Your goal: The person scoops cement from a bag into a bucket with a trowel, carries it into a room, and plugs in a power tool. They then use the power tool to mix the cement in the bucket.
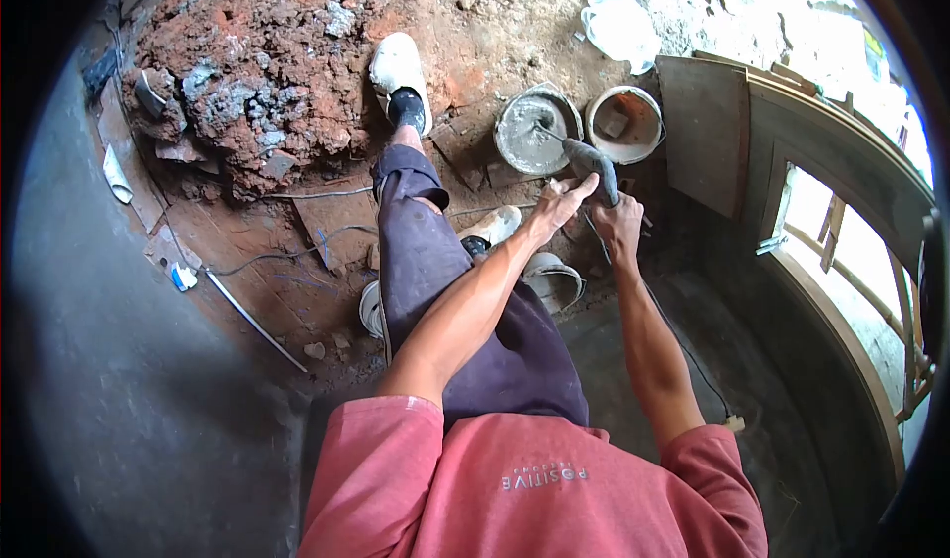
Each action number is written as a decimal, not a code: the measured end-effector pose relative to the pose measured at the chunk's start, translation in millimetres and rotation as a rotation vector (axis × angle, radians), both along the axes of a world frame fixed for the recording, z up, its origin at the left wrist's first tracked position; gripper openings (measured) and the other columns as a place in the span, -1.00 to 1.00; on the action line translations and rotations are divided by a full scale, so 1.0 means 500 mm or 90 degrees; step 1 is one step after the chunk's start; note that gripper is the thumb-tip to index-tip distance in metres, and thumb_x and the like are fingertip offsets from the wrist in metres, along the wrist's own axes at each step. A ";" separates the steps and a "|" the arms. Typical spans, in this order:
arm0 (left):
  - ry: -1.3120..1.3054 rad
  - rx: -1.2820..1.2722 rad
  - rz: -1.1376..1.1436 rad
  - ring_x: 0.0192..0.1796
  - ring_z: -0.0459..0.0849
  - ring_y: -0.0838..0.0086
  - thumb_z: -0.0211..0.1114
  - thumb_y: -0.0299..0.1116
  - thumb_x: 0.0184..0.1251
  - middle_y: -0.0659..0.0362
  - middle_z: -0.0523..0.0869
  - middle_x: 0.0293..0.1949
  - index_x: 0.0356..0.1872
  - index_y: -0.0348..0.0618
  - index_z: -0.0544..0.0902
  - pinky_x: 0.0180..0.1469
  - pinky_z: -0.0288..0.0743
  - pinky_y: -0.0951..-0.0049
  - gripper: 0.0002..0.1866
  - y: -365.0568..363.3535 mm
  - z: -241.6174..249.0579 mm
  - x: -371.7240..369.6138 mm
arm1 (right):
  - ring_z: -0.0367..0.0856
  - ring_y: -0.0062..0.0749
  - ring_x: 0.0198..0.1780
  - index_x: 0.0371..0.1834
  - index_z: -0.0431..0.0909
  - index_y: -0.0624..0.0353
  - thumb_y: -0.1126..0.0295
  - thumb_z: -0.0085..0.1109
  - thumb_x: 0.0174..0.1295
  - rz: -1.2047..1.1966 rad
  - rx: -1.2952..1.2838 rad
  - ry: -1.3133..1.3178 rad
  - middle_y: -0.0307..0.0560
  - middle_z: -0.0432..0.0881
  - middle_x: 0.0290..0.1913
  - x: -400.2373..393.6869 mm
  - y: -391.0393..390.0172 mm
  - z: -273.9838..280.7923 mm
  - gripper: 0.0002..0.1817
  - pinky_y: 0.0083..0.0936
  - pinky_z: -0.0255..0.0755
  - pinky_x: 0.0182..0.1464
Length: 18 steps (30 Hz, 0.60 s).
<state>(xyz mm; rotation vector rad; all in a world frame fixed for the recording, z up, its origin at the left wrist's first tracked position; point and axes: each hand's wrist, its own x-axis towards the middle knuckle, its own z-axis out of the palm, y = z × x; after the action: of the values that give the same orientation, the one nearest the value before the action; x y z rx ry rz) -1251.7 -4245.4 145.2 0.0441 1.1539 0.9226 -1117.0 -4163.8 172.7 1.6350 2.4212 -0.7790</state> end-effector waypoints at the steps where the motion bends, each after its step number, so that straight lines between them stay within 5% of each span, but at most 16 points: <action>1: -0.003 0.007 0.014 -0.48 0.48 0.64 0.20 0.35 0.34 0.34 0.53 -0.50 0.00 -0.07 0.72 -0.48 0.46 0.51 -0.35 0.000 -0.008 0.006 | 0.69 0.18 -0.44 -0.50 0.64 0.39 0.20 0.29 0.16 -0.016 -0.014 -0.007 0.30 0.62 -0.55 0.002 -0.002 0.002 -0.63 -0.12 0.51 -0.30; 18: -0.001 0.001 0.020 -0.44 0.48 0.64 0.10 0.41 0.36 0.33 0.48 -0.48 0.02 -0.04 0.69 -0.46 0.51 0.49 -0.31 0.006 -0.005 0.005 | 0.66 0.23 -0.40 -0.48 0.66 0.35 0.11 0.33 0.11 -0.017 -0.022 -0.024 0.31 0.63 -0.50 0.001 0.006 0.006 -0.59 -0.08 0.52 -0.24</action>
<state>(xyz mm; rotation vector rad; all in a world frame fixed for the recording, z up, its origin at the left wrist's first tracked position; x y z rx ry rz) -1249.3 -4242.6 142.9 0.0265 1.1557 0.9515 -1116.4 -4160.8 175.6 1.6580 2.3515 -0.7835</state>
